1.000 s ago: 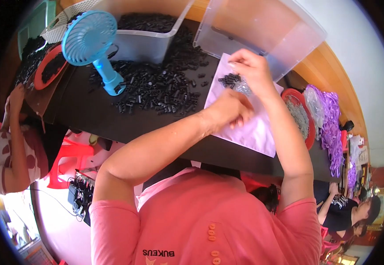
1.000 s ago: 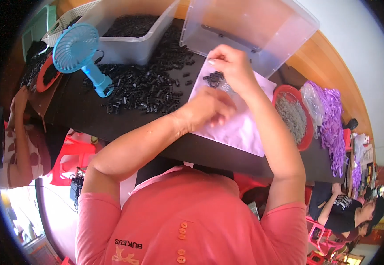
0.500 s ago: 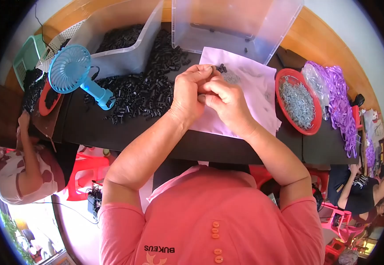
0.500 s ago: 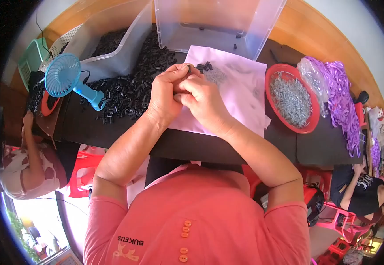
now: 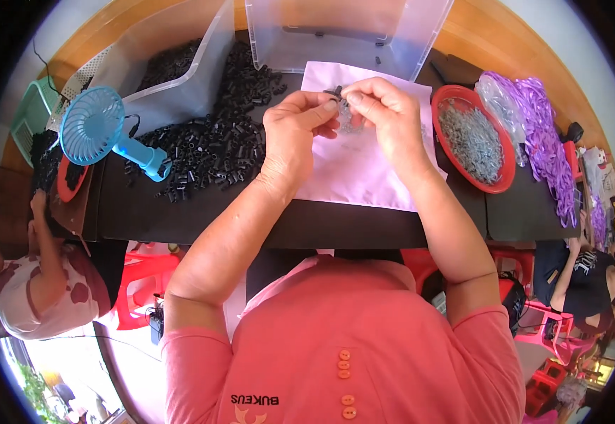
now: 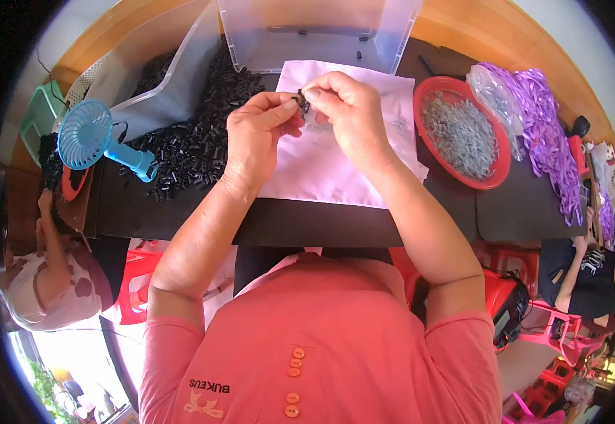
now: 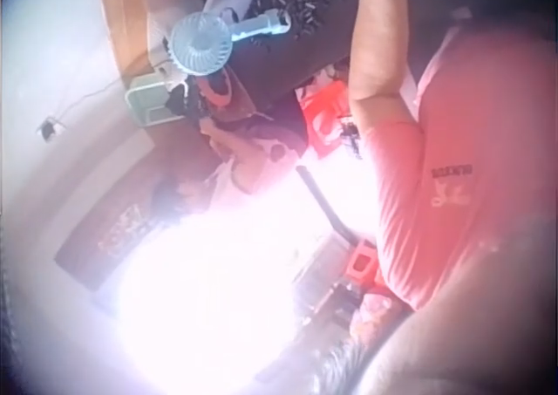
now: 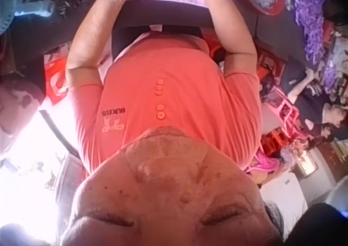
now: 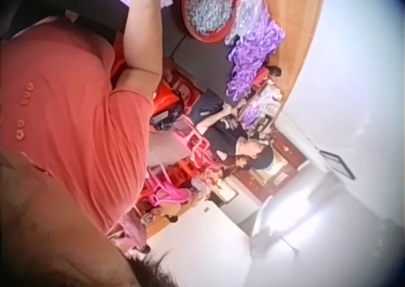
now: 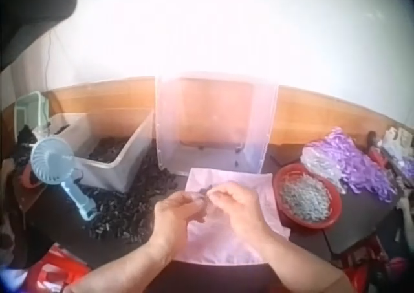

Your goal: The person assembles small black industrial components with silver pins by hand at a workstation.

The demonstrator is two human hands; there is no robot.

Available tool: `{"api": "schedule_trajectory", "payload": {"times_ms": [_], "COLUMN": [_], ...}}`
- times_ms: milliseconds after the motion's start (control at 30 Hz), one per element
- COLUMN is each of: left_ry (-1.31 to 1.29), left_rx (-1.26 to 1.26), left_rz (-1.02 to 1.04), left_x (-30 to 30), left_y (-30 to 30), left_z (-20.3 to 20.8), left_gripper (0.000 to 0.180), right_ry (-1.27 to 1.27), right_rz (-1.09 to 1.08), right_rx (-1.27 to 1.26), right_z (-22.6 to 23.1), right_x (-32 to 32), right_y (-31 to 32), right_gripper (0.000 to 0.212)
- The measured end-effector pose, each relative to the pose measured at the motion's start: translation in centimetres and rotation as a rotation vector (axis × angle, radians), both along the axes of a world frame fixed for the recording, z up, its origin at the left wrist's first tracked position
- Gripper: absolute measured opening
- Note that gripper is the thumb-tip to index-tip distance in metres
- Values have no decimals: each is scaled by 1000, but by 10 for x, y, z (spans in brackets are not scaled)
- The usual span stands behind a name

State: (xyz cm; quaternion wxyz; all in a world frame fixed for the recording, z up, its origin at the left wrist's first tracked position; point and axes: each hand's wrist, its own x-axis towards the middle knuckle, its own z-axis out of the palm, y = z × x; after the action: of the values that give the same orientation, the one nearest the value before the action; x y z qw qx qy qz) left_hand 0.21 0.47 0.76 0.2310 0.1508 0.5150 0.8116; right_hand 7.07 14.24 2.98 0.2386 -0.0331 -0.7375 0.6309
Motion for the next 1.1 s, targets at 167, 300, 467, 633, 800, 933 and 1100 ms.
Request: {"api": "schedule_trajectory", "payload": {"times_ms": [167,300,467,633,800,933,1100], "left_ry": [-18,-18,-51,-60,-18,54,77], "left_rx": [-26,-37,-15,1,-34,-93,-134], "left_rz": [-36,-77,-97,-107,-87,-70,-84], "left_x": [8,8,8,7,6,7,7], "left_y": [5,3,2,1,1,2,1], "left_z": [4,4,5,7,7,8,8], "left_gripper": [11,10,11,9,7,7,7], "right_ry": [-59,-57,-29,32,84,261,323], "right_rz": [31,47,42,36,26,-4,-27], "right_rx": [-30,-32,46,166,326,626,818], "right_z": [3,2,2,0,-1,-2,0], "right_x": [0,1,2,3,2,1,1], "right_y": [7,5,4,4,7,9,9], "right_gripper": [10,11,11,8,6,18,25]}}
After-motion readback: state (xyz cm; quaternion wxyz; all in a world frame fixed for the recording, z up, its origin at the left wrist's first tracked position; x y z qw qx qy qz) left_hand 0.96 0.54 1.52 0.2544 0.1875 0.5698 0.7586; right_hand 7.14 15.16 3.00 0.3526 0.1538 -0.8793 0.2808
